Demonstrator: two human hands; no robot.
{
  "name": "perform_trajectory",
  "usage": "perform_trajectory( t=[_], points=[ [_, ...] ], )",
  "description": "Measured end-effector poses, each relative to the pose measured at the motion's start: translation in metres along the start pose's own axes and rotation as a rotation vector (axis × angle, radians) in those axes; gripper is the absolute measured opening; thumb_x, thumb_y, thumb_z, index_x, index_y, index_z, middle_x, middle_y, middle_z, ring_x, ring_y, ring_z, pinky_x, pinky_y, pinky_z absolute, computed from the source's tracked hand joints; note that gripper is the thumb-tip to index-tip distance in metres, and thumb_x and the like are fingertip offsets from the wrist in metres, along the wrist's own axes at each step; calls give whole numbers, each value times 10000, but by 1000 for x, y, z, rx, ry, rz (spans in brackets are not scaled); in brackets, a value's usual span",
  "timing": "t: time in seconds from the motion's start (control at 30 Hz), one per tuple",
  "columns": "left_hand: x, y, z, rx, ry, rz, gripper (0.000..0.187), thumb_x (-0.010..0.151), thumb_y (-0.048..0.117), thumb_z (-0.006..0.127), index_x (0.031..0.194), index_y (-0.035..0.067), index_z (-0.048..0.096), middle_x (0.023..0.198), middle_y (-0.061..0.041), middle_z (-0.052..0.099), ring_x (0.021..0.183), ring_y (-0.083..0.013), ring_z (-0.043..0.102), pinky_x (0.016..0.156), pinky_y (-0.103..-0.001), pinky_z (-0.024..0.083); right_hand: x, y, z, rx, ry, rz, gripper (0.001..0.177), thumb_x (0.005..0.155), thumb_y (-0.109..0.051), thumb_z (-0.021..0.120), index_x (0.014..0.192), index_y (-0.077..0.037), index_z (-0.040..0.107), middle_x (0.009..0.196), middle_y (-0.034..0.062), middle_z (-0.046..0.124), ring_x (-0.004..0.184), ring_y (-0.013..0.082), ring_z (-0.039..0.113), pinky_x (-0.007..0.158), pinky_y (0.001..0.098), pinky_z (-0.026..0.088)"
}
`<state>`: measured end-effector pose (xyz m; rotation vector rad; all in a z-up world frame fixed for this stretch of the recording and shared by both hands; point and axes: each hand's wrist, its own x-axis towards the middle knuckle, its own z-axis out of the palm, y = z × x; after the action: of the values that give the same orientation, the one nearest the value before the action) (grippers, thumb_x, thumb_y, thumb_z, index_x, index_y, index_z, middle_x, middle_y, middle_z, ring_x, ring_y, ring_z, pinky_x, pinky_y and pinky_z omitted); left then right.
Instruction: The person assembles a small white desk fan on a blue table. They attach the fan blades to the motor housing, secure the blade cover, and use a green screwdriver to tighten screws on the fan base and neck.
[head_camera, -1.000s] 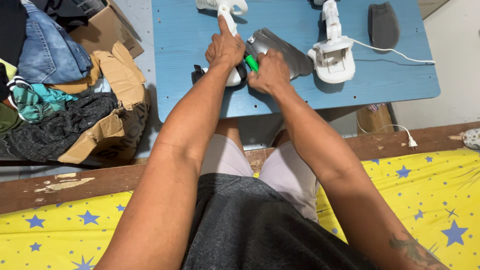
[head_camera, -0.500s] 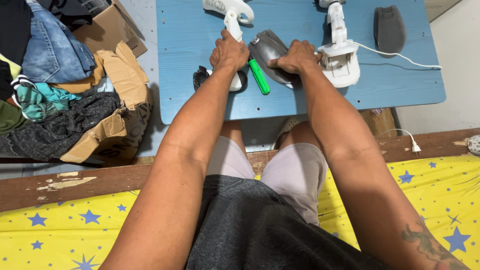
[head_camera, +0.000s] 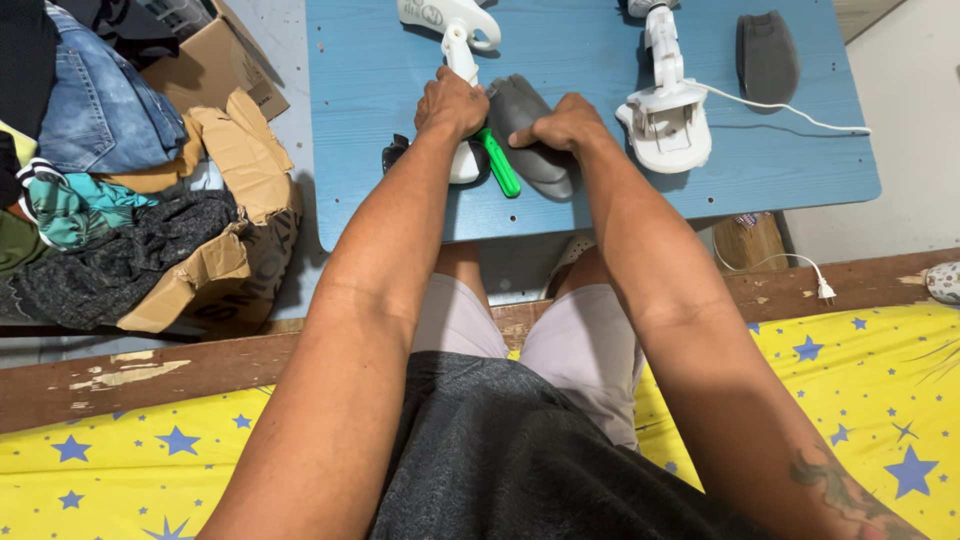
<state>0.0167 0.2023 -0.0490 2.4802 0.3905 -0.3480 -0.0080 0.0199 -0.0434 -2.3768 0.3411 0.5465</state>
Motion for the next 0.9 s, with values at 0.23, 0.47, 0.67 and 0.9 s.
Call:
perform_trajectory(
  t=[0.23,0.47,0.67,0.9],
  points=[
    [-7,2,-5,-48,-1,-24,608,945,424,639,1403,50,499,1367,-142,597,1277,-341,598,1042,-441,505,12,2,8,154,168,-124,981,586,-325,978,1351,34,480,1272,218,630,1158,321,641,986,374,510],
    [2,-2,-9,-60,-13,-39,629,910,435,677,1386,54,521,1371,-128,615,1286,-318,593,1063,-426,489,52,29,-3,185,294,-72,829,697,-427,907,1317,5,565,1274,202,657,1185,309,673,1046,398,536],
    [24,-18,-10,-118,-55,-9,695,877,372,736,1410,5,481,1331,-181,643,1220,-331,642,1049,-423,508,40,24,14,-274,809,-421,684,708,-534,887,1075,12,699,1175,256,607,1125,487,575,903,602,491],
    [32,-27,-26,-173,-172,57,498,817,280,779,1246,41,699,1239,-164,697,1139,-303,689,1005,-410,527,-25,-13,28,-502,118,-465,478,836,-462,749,1075,-51,700,1041,194,708,981,376,692,876,486,539]
  ],
)
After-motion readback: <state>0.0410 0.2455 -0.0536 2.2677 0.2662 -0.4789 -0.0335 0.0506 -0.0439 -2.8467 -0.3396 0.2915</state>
